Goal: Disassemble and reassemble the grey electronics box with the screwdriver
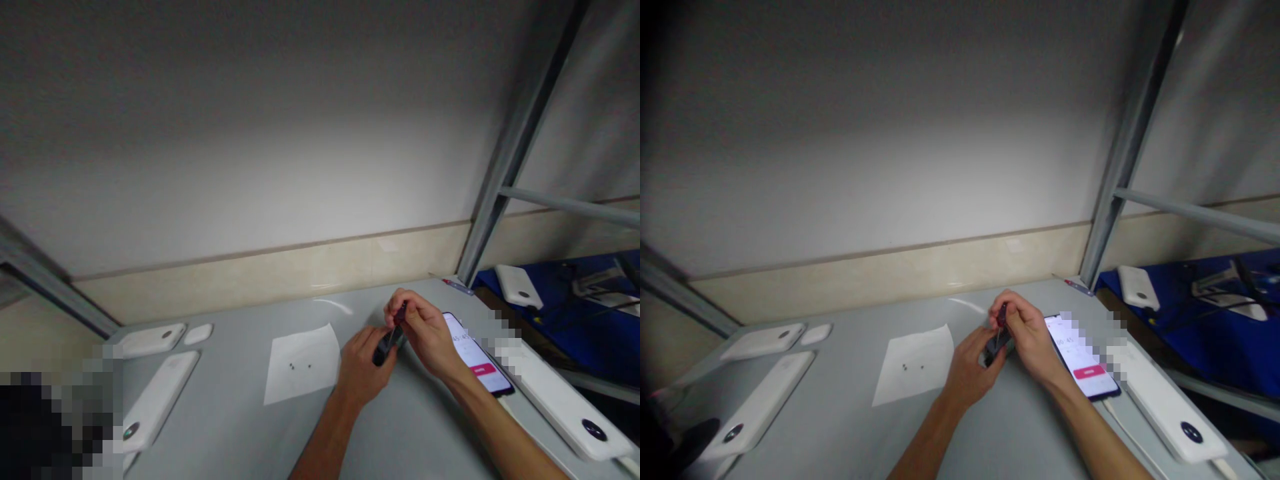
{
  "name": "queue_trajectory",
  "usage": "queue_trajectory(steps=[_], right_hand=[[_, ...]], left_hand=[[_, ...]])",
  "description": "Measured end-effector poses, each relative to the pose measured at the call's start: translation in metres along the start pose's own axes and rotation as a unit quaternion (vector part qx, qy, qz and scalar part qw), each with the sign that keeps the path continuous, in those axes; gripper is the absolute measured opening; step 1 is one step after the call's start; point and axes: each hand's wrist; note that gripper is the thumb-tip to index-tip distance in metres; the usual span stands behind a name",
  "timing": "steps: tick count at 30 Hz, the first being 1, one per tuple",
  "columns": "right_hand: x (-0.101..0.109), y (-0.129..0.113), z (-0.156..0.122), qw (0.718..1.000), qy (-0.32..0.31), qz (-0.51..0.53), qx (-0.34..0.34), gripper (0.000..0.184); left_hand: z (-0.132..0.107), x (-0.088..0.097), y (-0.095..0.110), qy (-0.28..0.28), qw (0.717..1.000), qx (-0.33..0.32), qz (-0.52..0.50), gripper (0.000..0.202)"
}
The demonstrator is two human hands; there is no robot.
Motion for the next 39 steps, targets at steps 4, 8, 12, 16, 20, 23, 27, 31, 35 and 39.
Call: queue_trajectory(steps=[4,8,12,16,20,23,27,31,35,39], right_hand=[[-0.005,-0.001,0.0,0.998,-0.001,0.057,-0.035,0.027],[-0.013,-0.002,0.0,0.996,0.012,0.08,-0.026,0.032],[-0.012,-0.004,0.001,0.995,0.012,0.095,-0.015,0.028],[-0.008,-0.007,0.003,0.996,0.022,0.09,-0.009,0.03],[-0.009,-0.01,0.003,0.993,0.029,0.109,-0.039,0.031],[-0.013,-0.01,0.003,0.991,0.036,0.115,-0.05,0.031],[-0.014,-0.007,0.003,0.993,0.026,0.11,-0.043,0.035],[-0.01,-0.004,0.004,0.994,0.031,0.098,-0.038,0.033],[-0.009,-0.003,0.006,0.991,0.032,0.115,-0.056,0.035],[-0.013,-0.004,0.007,0.99,0.046,0.121,-0.047,0.035]], left_hand=[[0.002,0.002,0.003,-0.021,1.0,0.014,-0.004,0.02],[0.004,0.003,0.004,-0.028,0.999,0.017,0.002,0.018],[0.003,0.002,0.003,-0.023,1.0,0.009,0.009,0.021],[0.002,0.002,0.003,-0.012,1.0,0.011,0.0,0.02],[0.002,0.002,0.004,-0.004,1.0,0.017,0.0,0.013],[0.002,0.001,0.004,-0.001,1.0,0.016,-0.002,0.01],[0.001,0.001,0.004,0.002,1.0,0.004,0.0,0.01],[0.001,0.001,0.004,0.01,1.0,-0.007,0.021,0.012],[0.0,0.001,0.003,0.005,0.999,-0.02,0.044,0.01],[-0.001,0.001,0.003,0.0,0.999,-0.02,0.044,0.009]])
Point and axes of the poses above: each hand's wrist, its own z-axis towards the middle knuckle, its own x-axis out of the back of the hand, y = z × x, and after that the axes turned 10 degrees about -x, right-handed
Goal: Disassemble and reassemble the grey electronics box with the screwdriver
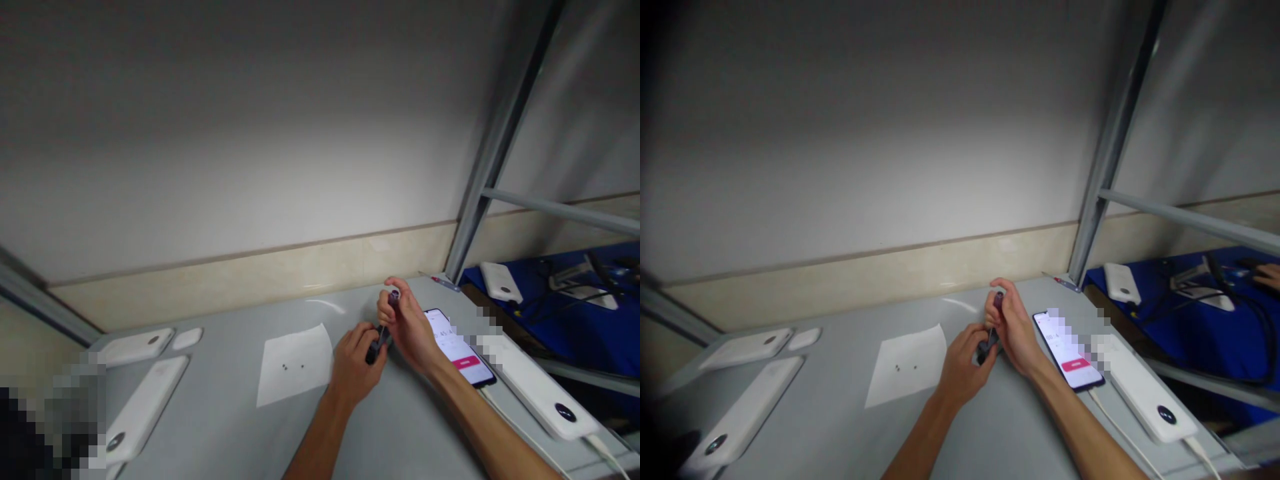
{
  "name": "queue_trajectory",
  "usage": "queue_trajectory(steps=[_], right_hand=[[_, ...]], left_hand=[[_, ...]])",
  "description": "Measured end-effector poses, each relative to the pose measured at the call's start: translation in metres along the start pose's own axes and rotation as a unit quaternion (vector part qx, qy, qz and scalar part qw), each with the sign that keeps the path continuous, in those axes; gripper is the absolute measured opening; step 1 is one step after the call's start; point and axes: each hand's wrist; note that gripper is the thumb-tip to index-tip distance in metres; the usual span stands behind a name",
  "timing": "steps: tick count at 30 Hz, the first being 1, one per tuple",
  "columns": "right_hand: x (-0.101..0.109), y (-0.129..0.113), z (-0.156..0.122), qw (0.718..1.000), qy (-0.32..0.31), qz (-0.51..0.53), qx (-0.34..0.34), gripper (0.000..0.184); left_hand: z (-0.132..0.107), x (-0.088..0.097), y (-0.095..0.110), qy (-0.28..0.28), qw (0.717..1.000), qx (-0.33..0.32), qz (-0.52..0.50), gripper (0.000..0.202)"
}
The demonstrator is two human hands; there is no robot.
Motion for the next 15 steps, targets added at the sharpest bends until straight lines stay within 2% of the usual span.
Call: queue_trajectory(steps=[5,10,13,15], right_hand=[[0.004,0.003,0.002,1.0,0.001,-0.015,0.018,0.032],[0.015,0.006,0.006,0.995,0.019,-0.086,0.036,0.035],[0.019,0.002,0.004,0.983,0.025,-0.166,0.071,0.035],[0.019,-0.007,0.001,0.959,0.015,-0.266,0.098,0.03]], left_hand=[[-0.001,0.0,-0.001,0.004,1.0,0.008,-0.007,0.009],[0.0,0.0,0.0,0.005,1.0,0.006,-0.01,0.007],[0.0,0.001,0.0,0.001,1.0,0.006,-0.006,0.006],[0.0,0.001,0.0,0.001,1.0,0.007,-0.01,0.006]])
Point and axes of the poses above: each hand's wrist, its own z-axis towards the middle knuckle, its own x-axis out of the back of the hand, y = z × x, and after that the axes turned 10 degrees about -x, right-handed
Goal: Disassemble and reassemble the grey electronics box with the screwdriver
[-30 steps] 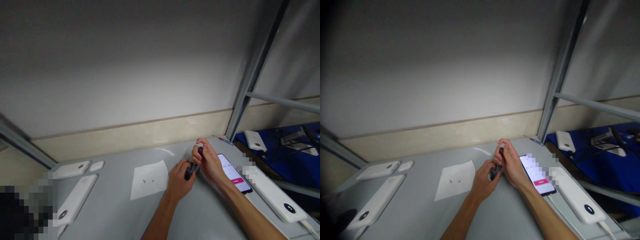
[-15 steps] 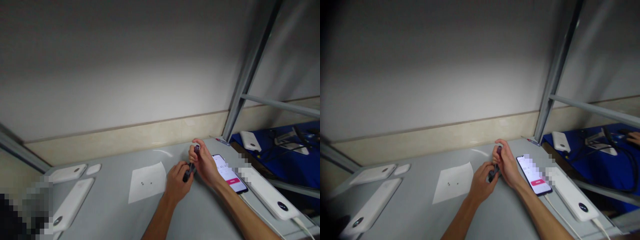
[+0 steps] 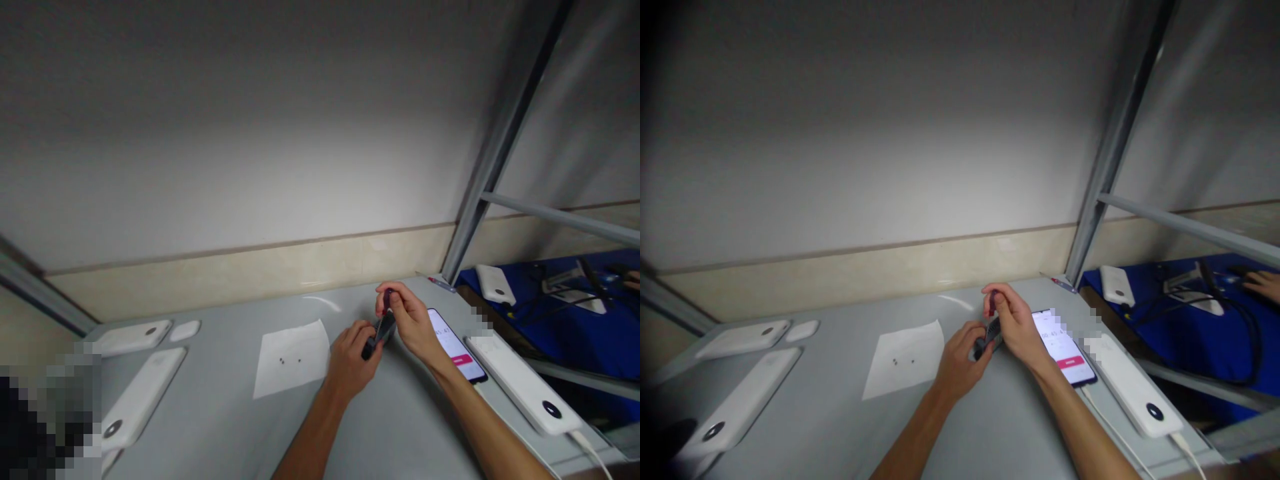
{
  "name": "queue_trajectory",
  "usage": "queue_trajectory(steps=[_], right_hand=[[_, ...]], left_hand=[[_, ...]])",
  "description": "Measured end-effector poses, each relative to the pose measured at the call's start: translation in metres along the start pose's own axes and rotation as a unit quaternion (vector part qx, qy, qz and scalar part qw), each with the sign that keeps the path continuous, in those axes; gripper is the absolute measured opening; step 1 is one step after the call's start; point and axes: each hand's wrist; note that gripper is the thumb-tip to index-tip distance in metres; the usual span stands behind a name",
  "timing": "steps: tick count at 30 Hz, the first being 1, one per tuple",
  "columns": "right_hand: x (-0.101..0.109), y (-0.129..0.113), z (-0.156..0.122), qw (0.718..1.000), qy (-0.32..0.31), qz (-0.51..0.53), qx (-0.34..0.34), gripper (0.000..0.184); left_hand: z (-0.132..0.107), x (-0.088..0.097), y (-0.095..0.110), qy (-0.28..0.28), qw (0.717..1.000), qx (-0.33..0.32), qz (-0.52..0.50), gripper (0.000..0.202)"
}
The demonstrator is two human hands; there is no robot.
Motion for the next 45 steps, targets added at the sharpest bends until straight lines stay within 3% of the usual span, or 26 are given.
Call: queue_trajectory(steps=[2,6,11,15,18,22,27,30,33,37,45], right_hand=[[0.007,-0.017,-0.001,0.991,-0.041,-0.122,0.032,0.022],[0.024,-0.059,0.006,0.933,-0.145,-0.311,0.114,0.017],[0.032,-0.092,0.025,0.86,-0.255,-0.423,0.13,0.037],[0.026,-0.098,0.03,0.834,-0.287,-0.449,0.147,0.056],[0.024,-0.096,0.028,0.842,-0.289,-0.438,0.128,0.051],[0.026,-0.084,0.018,0.872,-0.239,-0.411,0.113,0.033],[0.02,-0.058,0.001,0.898,-0.187,-0.37,0.147,0.037],[0.011,-0.051,-0.008,0.925,-0.147,-0.328,0.126,0.04],[0.002,-0.053,-0.017,0.939,-0.145,-0.297,0.092,0.044],[-0.008,-0.059,-0.032,0.945,-0.173,-0.271,0.053,0.038],[-0.032,-0.066,-0.059,0.942,-0.126,-0.292,0.108,0.038]], left_hand=[[0.0,0.0,0.0,0.002,1.0,0.0,-0.008,0.005],[-0.002,-0.002,0.0,0.008,1.0,0.01,-0.02,0.002],[-0.004,-0.001,-0.001,0.014,0.999,0.015,-0.041,0.005],[-0.003,0.001,0.0,0.021,0.999,0.019,-0.044,0.008],[-0.001,0.002,0.002,0.015,0.998,0.031,-0.054,0.008],[-0.002,0.004,0.005,0.003,0.993,0.084,-0.081,0.007],[-0.003,0.006,0.008,0.015,0.985,0.153,-0.083,0.014],[-0.006,0.012,0.012,0.008,0.981,0.168,-0.098,0.016],[-0.012,0.021,0.019,0.003,0.976,0.188,-0.112,0.015],[-0.028,0.029,0.034,0.015,0.964,0.237,-0.116,0.015],[-0.053,0.032,0.055,0.058,0.954,0.263,-0.131,0.017]])
Point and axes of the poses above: each hand's wrist, its own z-axis towards the middle knuckle, its own x-axis out of the back of the hand, y = z × x, and after that the axes turned 10 degrees about -x, right-handed
